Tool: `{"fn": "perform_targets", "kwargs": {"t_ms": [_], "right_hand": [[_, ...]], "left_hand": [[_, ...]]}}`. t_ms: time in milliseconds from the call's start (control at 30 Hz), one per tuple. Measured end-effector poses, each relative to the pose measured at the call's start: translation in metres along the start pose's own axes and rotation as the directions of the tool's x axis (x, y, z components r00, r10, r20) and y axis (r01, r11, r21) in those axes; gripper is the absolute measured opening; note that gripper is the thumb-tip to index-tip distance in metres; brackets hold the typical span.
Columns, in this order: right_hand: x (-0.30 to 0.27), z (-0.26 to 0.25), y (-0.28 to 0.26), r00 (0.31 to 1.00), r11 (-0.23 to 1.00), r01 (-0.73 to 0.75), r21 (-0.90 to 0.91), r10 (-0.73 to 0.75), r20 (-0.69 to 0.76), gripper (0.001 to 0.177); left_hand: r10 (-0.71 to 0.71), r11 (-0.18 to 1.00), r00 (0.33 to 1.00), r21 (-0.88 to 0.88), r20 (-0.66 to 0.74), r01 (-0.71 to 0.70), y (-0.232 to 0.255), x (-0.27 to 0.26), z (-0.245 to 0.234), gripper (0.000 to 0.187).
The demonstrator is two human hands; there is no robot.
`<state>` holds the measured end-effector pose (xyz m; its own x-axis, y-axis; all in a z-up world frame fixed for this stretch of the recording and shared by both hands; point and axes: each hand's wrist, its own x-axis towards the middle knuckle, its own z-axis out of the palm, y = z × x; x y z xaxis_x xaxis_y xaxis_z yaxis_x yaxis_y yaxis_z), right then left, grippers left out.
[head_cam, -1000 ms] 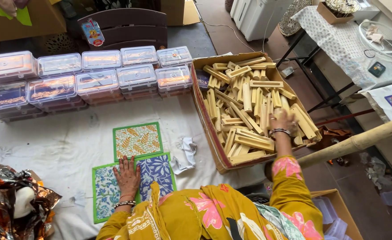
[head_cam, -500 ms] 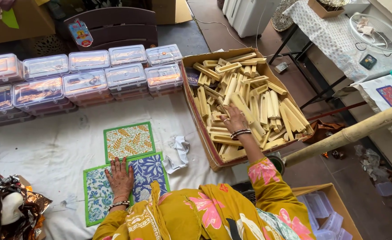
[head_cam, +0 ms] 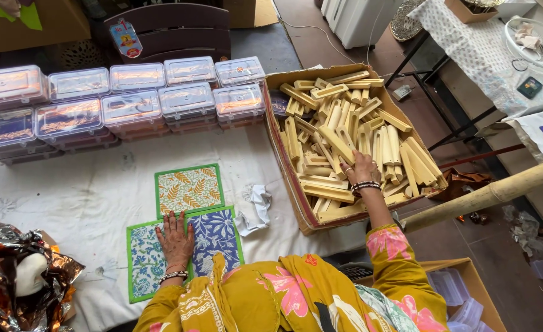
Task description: The person places a gold foil sheet into a clear plastic container and closes it. They then pick up wooden pieces from a box, place them on patterned mats, and wrap them in gold foil sheets. The wrapped items are placed on the table.
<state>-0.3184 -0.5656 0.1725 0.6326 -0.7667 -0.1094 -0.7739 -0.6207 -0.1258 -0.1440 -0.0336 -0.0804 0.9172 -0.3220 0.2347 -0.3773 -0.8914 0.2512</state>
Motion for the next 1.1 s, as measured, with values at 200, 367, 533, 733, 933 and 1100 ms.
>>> {"fn": "perform_targets", "kwargs": {"t_ms": [200,367,533,733,933,1100], "right_hand": [[0.003,0.007,-0.001,0.976,0.986,0.108,0.124,-0.081,-0.204,0.045],[0.028,-0.016,0.025,0.986,0.754,0.059,0.654,0.059,-0.157,0.027],[0.019,-0.034,0.046,0.936,0.392,0.168,0.904,0.223,-0.271,0.016],[0.001,-0.016,0.061,0.935,0.596,0.03,0.803,0.268,-0.233,0.021],[-0.019,-0.013,0.038,0.997,0.967,-0.08,0.241,0.083,-0.003,0.051],[-0.025,-0.009,0.019,0.999,0.998,-0.044,-0.049,0.043,-0.022,0.05]], "left_hand": [[-0.004,1.0,1.0,-0.006,0.027,0.004,0.0,-0.001,-0.002,0.057],[-0.005,1.0,0.999,-0.023,0.036,0.006,0.003,0.0,-0.009,0.057],[-0.01,1.0,0.999,-0.021,0.048,0.012,0.002,0.0,-0.007,0.057],[-0.004,1.0,1.0,-0.015,0.027,0.005,0.002,0.0,-0.006,0.056],[-0.013,1.0,0.999,0.008,0.029,0.013,0.005,-0.001,-0.011,0.056],[-0.014,1.0,1.0,0.014,0.023,0.014,0.004,-0.001,-0.009,0.056]]}}
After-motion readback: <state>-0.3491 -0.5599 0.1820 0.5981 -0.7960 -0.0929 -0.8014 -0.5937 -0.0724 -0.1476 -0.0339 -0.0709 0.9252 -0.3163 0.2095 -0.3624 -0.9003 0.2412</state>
